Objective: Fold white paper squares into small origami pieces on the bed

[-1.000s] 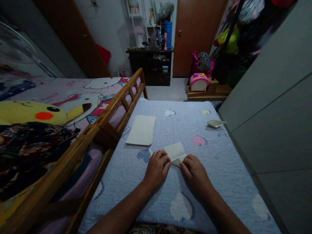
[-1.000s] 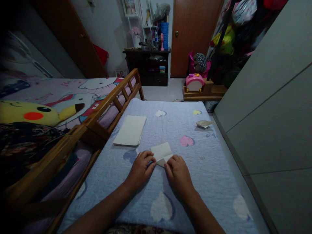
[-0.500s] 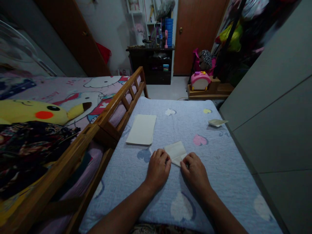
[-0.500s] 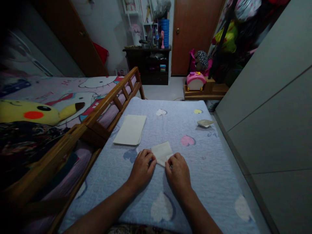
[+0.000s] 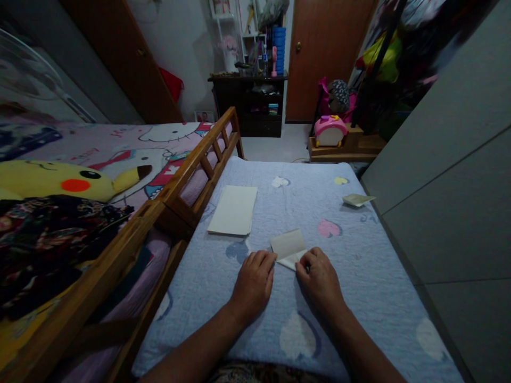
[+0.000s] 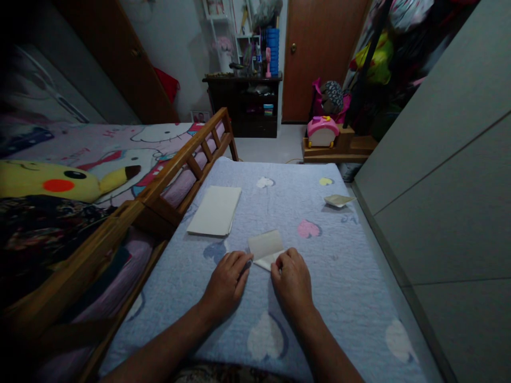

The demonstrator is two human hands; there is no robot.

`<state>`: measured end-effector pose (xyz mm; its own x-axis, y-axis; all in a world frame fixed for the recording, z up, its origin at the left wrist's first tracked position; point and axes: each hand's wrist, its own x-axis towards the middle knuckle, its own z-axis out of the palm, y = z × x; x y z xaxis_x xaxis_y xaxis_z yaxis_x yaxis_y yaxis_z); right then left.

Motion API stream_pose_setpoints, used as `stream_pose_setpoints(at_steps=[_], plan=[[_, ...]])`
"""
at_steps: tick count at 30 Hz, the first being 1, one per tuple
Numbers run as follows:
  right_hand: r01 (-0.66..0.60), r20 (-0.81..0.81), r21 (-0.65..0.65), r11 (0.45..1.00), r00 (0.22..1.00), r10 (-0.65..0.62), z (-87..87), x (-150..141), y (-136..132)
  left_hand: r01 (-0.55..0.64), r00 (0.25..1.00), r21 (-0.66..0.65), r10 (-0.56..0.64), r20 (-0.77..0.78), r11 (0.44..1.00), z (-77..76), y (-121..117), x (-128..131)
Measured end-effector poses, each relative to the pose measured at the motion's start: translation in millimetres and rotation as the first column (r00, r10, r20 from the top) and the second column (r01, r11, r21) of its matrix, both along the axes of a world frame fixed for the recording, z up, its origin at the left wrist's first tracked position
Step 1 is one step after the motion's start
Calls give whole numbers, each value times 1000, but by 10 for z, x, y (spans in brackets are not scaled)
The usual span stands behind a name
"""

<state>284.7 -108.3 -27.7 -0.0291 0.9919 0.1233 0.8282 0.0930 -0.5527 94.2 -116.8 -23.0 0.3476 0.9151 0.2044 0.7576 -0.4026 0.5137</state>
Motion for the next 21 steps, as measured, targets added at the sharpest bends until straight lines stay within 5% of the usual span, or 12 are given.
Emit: stream_pose_setpoints(at_steps=[10,21], plan=[[14,41,-33,999,999,-13,17,-12,12,199,953,122,-163,-257,972,-23,-107,16],[10,17,-38,999,1000,-10,18,-4,14,158,887,85,-104,-450,984,-36,-163,29]])
